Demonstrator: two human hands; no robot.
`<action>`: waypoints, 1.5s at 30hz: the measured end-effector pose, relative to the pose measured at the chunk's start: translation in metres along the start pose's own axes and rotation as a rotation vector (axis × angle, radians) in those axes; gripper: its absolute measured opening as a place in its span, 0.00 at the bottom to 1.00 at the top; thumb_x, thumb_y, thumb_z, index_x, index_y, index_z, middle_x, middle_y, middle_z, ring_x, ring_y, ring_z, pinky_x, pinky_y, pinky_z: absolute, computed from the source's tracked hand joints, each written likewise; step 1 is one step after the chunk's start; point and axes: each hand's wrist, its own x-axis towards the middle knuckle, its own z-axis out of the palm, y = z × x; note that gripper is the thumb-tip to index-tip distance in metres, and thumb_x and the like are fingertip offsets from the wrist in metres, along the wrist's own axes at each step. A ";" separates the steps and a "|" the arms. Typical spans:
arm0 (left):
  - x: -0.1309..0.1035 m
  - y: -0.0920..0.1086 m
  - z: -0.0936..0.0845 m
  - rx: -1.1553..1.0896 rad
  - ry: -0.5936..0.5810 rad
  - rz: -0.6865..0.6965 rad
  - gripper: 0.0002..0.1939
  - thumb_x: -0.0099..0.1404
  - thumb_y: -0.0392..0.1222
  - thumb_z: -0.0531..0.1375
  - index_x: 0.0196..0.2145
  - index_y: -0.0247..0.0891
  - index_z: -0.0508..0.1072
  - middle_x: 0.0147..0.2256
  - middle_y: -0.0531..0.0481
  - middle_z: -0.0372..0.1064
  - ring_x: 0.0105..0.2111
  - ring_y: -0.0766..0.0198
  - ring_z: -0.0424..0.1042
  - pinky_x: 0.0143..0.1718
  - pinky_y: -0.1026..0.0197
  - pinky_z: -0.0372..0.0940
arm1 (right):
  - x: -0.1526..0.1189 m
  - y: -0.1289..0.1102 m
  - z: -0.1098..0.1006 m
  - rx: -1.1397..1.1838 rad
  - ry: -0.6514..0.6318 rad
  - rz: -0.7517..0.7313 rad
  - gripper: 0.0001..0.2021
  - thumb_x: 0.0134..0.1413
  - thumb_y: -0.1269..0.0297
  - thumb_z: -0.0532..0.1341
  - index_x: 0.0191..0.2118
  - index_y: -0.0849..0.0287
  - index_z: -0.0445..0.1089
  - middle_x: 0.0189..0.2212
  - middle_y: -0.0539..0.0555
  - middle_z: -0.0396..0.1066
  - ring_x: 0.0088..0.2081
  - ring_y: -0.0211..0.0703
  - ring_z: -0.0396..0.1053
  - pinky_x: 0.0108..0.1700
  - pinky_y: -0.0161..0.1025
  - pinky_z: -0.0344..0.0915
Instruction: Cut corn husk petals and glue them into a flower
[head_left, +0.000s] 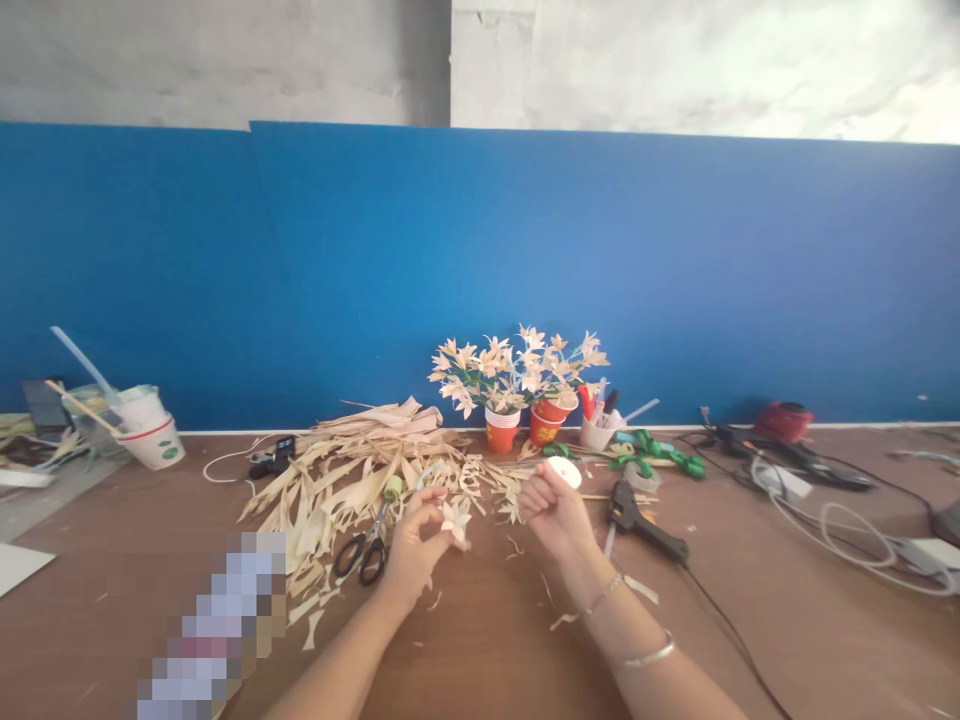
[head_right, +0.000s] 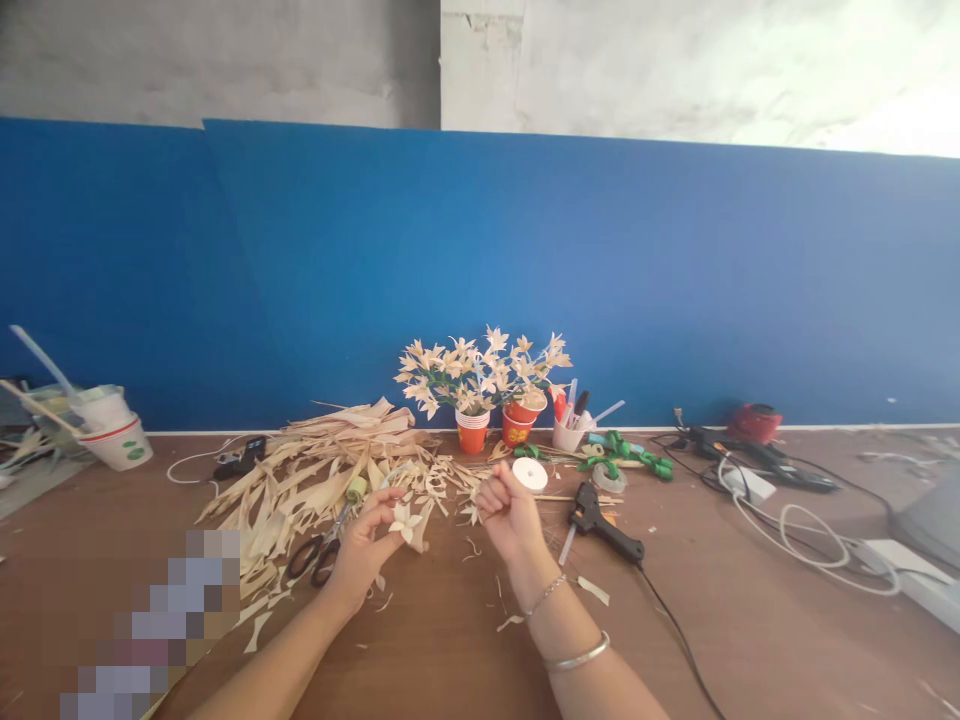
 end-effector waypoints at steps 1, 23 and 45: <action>0.001 -0.001 -0.001 -0.001 0.036 0.005 0.06 0.49 0.35 0.62 0.18 0.37 0.68 0.46 0.44 0.67 0.47 0.54 0.66 0.52 0.51 0.57 | 0.004 -0.003 -0.007 0.005 0.053 -0.031 0.19 0.50 0.50 0.58 0.19 0.54 0.53 0.12 0.39 0.37 0.15 0.32 0.36 0.17 0.34 0.44; 0.018 0.014 -0.027 -0.515 0.357 -0.165 0.13 0.46 0.44 0.67 0.29 0.36 0.73 0.33 0.49 0.73 0.40 0.59 0.71 0.46 0.58 0.61 | -0.034 0.052 0.091 -1.392 -0.456 -0.302 0.09 0.47 0.73 0.57 0.22 0.58 0.72 0.23 0.53 0.72 0.29 0.42 0.67 0.32 0.35 0.59; 0.026 0.016 -0.053 -0.536 0.421 -0.089 0.12 0.46 0.41 0.68 0.30 0.37 0.75 0.37 0.50 0.74 0.41 0.60 0.71 0.47 0.60 0.62 | -0.030 0.055 0.158 -1.767 -0.360 0.106 0.13 0.39 0.66 0.63 0.35 0.65 0.75 0.37 0.66 0.74 0.41 0.56 0.69 0.40 0.45 0.63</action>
